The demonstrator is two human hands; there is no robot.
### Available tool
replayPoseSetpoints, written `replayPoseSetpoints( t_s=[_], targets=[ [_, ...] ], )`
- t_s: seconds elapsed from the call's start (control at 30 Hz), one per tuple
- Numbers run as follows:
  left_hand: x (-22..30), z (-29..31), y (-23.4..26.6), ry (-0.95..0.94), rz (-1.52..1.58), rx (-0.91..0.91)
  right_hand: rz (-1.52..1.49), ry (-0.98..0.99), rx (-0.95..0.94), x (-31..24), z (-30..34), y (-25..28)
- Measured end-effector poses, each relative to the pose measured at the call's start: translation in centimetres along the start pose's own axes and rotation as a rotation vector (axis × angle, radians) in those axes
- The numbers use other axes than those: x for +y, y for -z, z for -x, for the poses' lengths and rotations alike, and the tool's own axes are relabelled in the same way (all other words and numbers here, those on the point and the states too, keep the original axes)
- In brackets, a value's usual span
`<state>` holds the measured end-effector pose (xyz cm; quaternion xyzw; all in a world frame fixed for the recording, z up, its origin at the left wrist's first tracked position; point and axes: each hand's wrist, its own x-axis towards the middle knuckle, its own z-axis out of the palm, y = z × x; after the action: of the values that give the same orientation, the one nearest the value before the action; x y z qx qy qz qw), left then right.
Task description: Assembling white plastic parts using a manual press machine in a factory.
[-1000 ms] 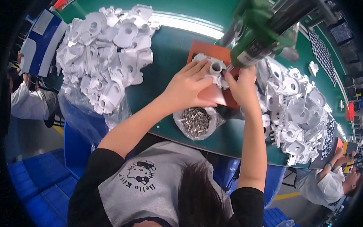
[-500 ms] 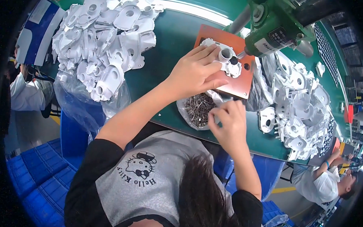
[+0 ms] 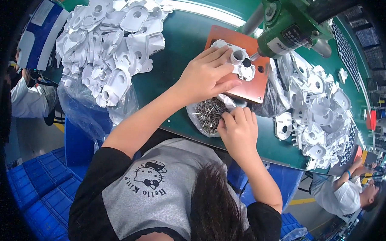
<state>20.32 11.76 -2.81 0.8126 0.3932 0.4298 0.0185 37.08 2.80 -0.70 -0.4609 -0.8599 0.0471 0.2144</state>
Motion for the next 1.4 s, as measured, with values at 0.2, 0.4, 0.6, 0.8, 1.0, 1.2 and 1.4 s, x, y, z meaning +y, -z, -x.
replayPoseSetpoints(
  t_s=[0.2,0.4,0.6,0.8,1.0,1.2,1.4],
  targets=[
    [0.0,0.1,0.0,0.019,0.008,0.007,0.027,0.024,-0.011,0.2,-0.5,-0.2],
    [0.0,0.2,0.0,0.029,0.026,0.001,-0.006,0.019,0.012,0.1,-0.7,0.1],
    [0.0,0.1,-0.1,0.027,0.038,0.005,-0.069,-0.017,-0.005,0.2,-1.1,1.3],
    [-0.1,0.0,0.1,0.008,0.034,0.003,-0.391,-0.347,-0.038,2.5,-4.3,5.1],
    [0.0,-0.1,0.0,0.009,0.017,0.042,-0.541,-0.542,0.067,7.3,-8.1,2.9],
    [0.1,-0.1,-0.2,0.016,0.039,0.096,-0.639,-0.612,0.012,8.1,-8.7,2.2],
    [-0.2,0.0,-0.4,0.006,0.047,0.087,-0.726,-0.533,-0.058,9.1,-9.7,2.2]
  ],
)
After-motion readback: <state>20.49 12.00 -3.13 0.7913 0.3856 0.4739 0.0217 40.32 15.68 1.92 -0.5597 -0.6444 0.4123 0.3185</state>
